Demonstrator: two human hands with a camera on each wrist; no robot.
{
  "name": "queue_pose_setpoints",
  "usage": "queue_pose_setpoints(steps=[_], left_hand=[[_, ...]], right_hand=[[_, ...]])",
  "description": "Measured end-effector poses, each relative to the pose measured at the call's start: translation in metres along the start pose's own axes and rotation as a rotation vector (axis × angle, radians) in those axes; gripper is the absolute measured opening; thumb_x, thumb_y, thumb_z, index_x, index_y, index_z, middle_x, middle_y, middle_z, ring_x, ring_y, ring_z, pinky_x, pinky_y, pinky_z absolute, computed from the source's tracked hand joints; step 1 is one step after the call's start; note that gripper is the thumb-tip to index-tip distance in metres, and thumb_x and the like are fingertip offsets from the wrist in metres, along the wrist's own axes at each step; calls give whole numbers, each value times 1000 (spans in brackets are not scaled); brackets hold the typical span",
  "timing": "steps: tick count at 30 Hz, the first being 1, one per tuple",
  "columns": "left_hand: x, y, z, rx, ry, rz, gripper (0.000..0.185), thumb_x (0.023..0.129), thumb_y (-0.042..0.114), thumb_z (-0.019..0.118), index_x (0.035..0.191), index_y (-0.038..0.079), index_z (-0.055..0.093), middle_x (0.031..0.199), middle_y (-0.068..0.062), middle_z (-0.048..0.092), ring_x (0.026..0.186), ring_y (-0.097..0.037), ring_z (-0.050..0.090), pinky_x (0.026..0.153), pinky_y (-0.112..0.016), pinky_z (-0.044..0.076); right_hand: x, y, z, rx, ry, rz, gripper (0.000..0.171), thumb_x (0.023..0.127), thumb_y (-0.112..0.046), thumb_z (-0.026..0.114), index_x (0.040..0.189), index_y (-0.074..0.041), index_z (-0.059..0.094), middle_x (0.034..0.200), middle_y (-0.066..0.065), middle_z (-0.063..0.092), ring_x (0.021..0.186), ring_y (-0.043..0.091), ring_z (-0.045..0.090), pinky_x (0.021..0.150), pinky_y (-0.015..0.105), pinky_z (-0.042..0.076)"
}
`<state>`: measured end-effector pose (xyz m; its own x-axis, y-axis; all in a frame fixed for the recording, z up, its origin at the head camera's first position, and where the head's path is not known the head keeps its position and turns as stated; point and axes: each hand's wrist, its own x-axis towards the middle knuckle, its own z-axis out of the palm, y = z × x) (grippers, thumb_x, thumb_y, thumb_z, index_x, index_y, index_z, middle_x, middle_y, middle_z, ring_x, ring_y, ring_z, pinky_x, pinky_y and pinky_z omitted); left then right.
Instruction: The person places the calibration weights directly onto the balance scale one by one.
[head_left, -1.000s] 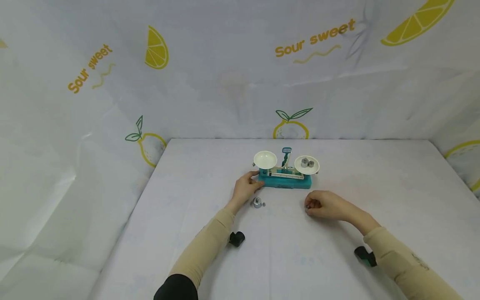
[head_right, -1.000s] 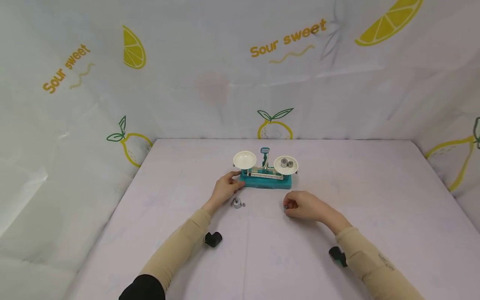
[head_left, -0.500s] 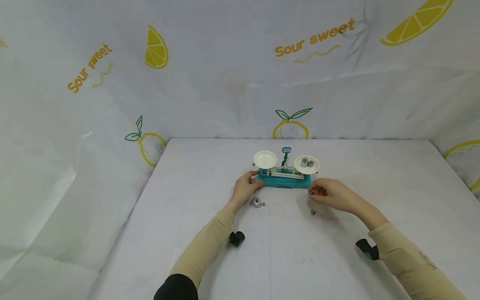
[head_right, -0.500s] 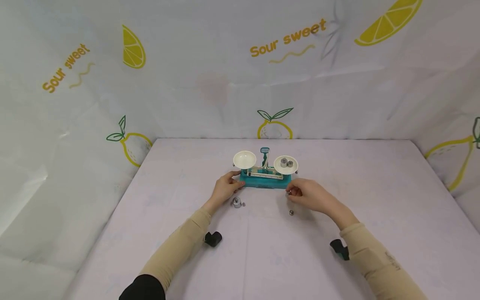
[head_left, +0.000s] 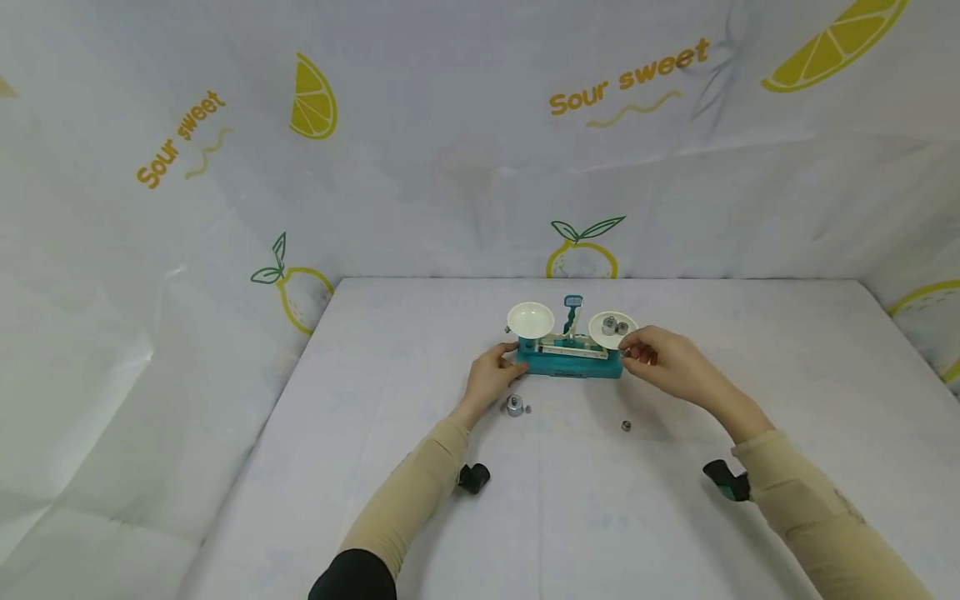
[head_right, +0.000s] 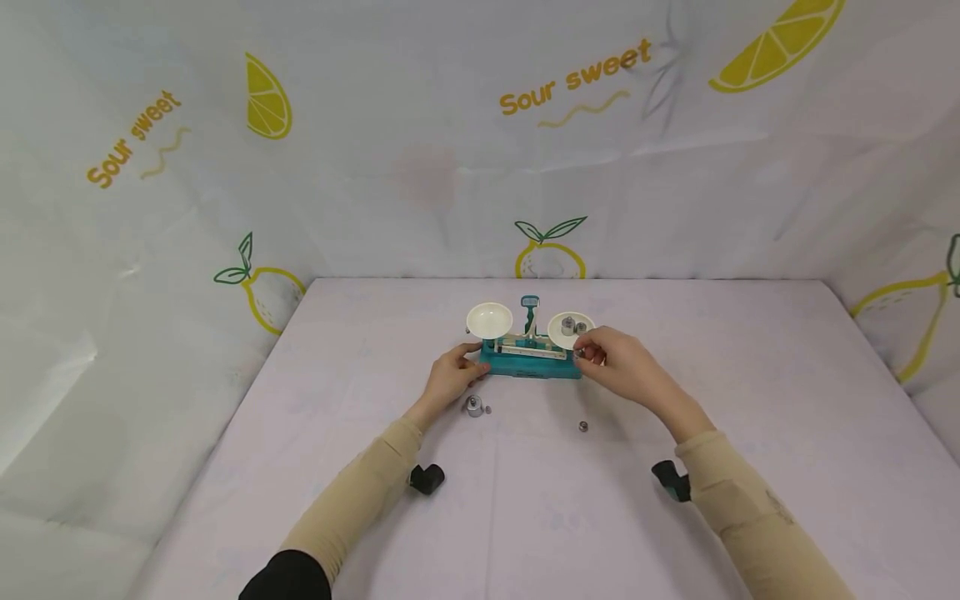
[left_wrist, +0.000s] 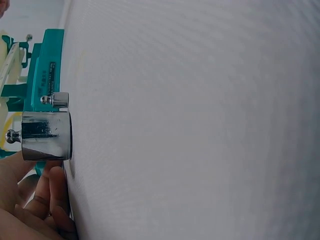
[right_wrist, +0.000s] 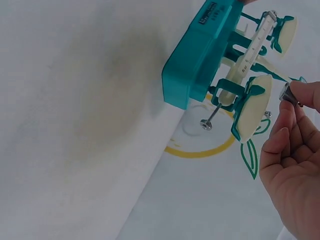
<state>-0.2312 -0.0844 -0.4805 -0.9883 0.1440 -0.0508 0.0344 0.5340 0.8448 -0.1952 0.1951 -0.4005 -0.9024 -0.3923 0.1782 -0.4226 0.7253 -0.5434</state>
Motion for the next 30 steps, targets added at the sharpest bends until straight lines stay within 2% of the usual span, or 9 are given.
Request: queue_pose_setpoints(steps=[4,8,19,30], left_hand=[[0,0,0,-6,0,0,45,87,24,65,128,9,55,75,-10,66,59,-6,47,53,-18,36],[0,0,0,-1,2,-1,45,87,24,65,128,9,55,76,-11,66,59,-6,46,53,-18,36],[1,-2,1,8,0,-1,45,87,25,65,128,10,55,72,-7,64,58,-6,46,53,-17,36],[1,0,0,3,3,3,45,87,25,65,128,9,55,75,-11,66,58,-6,46,53,-18,36]], right_hand=[[6,2,-1,-6,55,0,17,86,-8,62,102,1,63,84,6,59,75,14,50,65,22,44],[11,4,-2,-10,71,13,18,86,-7,61,102,2,62,85,8,59,76,17,50,65,22,43],[23,5,2,-7,39,75,21,88,-13,61,103,2,62,86,10,59,80,20,50,66,27,43],[31,4,3,5,-12,154,26,87,-17,65,105,1,65,88,12,63,80,22,53,67,28,44]])
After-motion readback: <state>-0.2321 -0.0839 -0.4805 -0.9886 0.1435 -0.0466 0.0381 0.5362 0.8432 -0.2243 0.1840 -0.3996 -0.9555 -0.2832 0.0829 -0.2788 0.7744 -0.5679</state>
